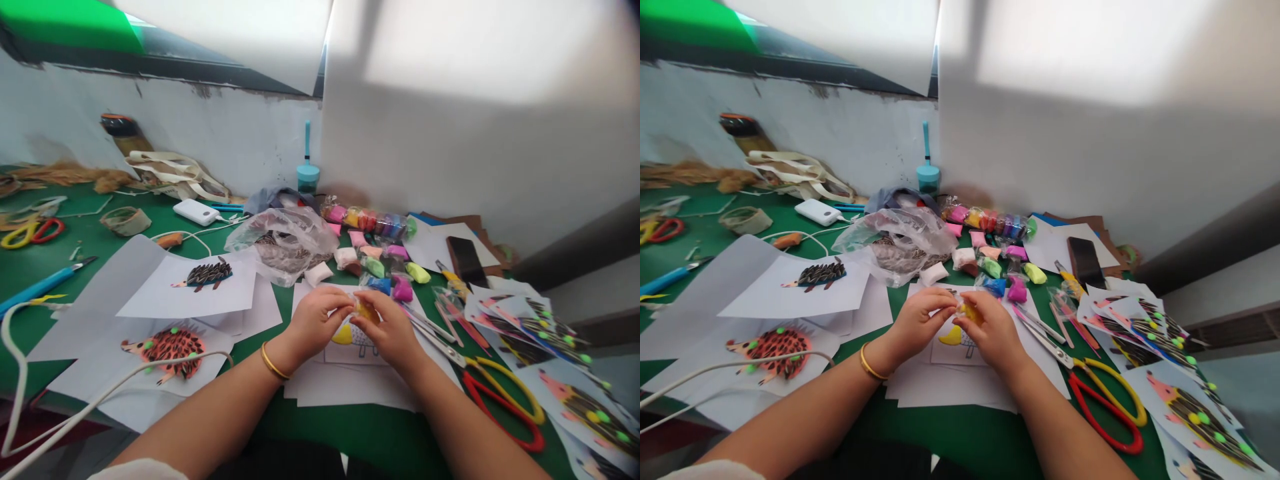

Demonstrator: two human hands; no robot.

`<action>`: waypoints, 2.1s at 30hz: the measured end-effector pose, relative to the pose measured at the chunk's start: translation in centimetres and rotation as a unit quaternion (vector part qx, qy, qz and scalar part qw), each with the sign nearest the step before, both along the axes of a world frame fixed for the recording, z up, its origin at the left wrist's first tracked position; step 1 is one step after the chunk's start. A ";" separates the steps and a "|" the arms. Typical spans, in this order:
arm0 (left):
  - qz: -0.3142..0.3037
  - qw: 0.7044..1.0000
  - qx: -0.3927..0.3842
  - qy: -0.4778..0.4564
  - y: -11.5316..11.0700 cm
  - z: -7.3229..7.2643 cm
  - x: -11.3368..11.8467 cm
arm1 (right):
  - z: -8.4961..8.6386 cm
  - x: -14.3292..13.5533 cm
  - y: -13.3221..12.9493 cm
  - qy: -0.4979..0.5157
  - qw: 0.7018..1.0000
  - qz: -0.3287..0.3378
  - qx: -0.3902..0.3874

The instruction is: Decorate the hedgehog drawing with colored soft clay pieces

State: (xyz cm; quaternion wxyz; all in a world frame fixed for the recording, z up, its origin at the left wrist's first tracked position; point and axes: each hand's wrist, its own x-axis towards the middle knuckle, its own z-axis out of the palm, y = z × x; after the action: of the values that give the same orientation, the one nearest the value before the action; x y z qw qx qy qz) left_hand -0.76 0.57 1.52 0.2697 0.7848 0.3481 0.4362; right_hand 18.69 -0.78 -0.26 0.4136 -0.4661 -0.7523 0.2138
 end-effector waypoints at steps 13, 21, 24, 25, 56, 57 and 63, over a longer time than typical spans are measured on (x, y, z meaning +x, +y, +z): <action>0.007 0.983 -0.129 -0.133 0.2 -0.6 0.8 | 0.2 0.4 0.5 0.008 0.999 -0.007 0.039; 0.100 0.989 -0.102 -0.045 1.3 -0.5 -0.4 | 0.3 7.0 3.2 -0.227 0.941 -0.236 0.079; 0.103 0.992 -0.077 0.015 1.6 -0.6 -0.8 | -0.1 8.2 3.7 -0.299 0.915 -0.268 0.026; 0.099 0.992 -0.067 0.038 1.6 -0.6 -0.8 | -0.3 8.3 3.7 -0.314 0.910 -0.270 0.014; -0.043 0.938 0.059 0.339 -0.9 -1.9 -1.5 | -0.5 8.7 3.6 -0.346 0.901 -0.257 -0.049; -0.043 0.935 0.061 0.345 -1.0 -2.0 -1.5 | -0.5 8.7 3.6 -0.347 0.900 -0.257 -0.052; -0.028 0.938 0.071 0.339 -1.1 -2.6 -1.2 | 0.2 8.7 3.4 -0.369 0.884 -0.280 -0.061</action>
State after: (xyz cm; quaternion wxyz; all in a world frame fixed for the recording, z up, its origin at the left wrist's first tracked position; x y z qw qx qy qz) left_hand -1.95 -0.48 -1.08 0.0914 0.9125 0.3651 0.1603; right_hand 27.35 2.60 -0.11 0.1196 -0.7267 -0.6743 -0.0532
